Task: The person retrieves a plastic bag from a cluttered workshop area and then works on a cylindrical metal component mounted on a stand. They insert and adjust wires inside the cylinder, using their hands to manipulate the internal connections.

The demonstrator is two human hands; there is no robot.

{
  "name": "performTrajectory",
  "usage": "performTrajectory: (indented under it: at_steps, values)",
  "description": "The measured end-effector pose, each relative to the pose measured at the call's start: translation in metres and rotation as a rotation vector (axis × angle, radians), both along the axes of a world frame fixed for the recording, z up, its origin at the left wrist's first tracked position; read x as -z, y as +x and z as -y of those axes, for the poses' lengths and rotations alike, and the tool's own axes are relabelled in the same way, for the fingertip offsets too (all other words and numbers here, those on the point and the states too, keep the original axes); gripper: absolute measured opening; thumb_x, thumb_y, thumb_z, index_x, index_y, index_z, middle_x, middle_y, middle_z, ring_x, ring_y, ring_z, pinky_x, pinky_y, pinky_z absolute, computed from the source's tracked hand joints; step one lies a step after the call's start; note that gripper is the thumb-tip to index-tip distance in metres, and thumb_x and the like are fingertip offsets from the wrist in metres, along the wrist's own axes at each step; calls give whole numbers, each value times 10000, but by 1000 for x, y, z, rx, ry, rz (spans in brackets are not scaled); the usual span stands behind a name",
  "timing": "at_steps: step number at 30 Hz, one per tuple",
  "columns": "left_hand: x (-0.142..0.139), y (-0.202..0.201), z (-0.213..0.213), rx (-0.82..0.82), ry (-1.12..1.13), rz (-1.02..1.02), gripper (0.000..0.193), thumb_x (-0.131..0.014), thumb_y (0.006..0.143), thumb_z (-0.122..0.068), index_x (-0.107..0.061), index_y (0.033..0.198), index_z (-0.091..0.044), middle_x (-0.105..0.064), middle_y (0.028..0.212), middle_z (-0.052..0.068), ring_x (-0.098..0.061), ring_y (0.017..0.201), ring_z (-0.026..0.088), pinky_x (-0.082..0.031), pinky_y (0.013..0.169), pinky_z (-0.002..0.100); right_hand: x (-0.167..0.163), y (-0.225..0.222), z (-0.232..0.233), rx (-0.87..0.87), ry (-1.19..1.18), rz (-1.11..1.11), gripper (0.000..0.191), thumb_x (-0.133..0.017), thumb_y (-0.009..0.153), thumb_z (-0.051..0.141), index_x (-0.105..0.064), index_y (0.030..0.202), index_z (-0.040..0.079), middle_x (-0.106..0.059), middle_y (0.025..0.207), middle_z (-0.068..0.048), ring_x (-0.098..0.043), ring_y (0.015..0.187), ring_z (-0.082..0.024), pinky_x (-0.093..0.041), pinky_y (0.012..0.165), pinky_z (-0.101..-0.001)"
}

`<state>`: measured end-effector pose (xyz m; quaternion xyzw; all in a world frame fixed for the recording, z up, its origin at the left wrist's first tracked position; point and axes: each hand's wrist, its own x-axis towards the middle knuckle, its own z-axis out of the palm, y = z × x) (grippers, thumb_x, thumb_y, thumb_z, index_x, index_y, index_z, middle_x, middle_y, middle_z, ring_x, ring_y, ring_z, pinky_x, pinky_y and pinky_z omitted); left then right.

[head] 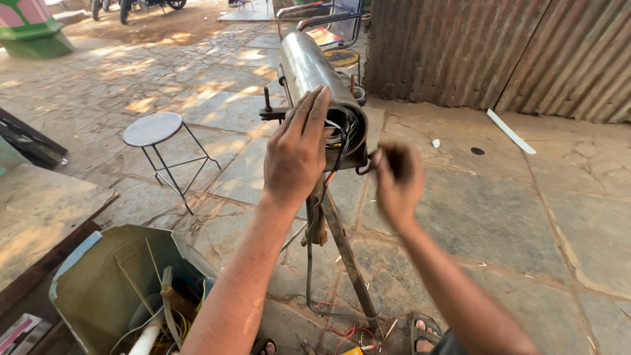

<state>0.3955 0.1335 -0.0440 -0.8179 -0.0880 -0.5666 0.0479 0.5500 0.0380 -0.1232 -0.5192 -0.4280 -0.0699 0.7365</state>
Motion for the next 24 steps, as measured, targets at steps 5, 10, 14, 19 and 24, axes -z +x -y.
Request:
performTrajectory:
  at_steps: [5, 10, 14, 19, 24]
  values:
    - [2, 5, -4, -10, -14, 0, 534, -630, 984, -9, -489, 1499, -22, -609, 1448, 190, -630, 1331, 345, -555, 1077, 411, 16, -68, 24, 215, -26, 354, 621, -694, 973, 130, -348, 1470, -5, -580, 1142, -247, -650, 856, -267, -596, 603, -310]
    - [6, 8, -6, -24, 4, 6, 512, -636, 1007, -31, -488, 1497, -29, -605, 1459, 185, -646, 1321, 336, -567, 1083, 398, 15, -90, 22, -101, -265, 18, 661, -594, 1010, 105, -251, 1574, 69, -739, 1055, -125, -749, 768, -192, -656, 600, -314]
    - [10, 11, -7, -38, -33, -7, 499, -666, 1014, -62, -505, 1486, -43, -621, 1440, 181, -674, 1262, 329, -592, 1026, 380, 13, -89, 22, -27, -133, 245, 624, -619, 1040, 27, -327, 1590, 76, -758, 1007, -120, -771, 894, -210, -645, 787, -347]
    - [13, 14, -10, -31, -26, 6, 497, -674, 996, -65, -518, 1467, -39, -631, 1430, 176, -687, 1245, 329, -602, 988, 378, 7, -85, 24, -16, -138, 238, 661, -613, 1003, -7, -337, 1598, 77, -741, 979, -89, -744, 851, -162, -646, 749, -308]
    - [16, 18, -14, -62, 21, 29, 461, -639, 1002, -3, -550, 1452, -47, -658, 1406, 159, -712, 1224, 316, -603, 976, 375, -16, -67, 36, 50, -223, 226, 598, -543, 1004, -82, -453, 1568, 95, -710, 890, -84, -642, 698, -126, -575, 596, -291]
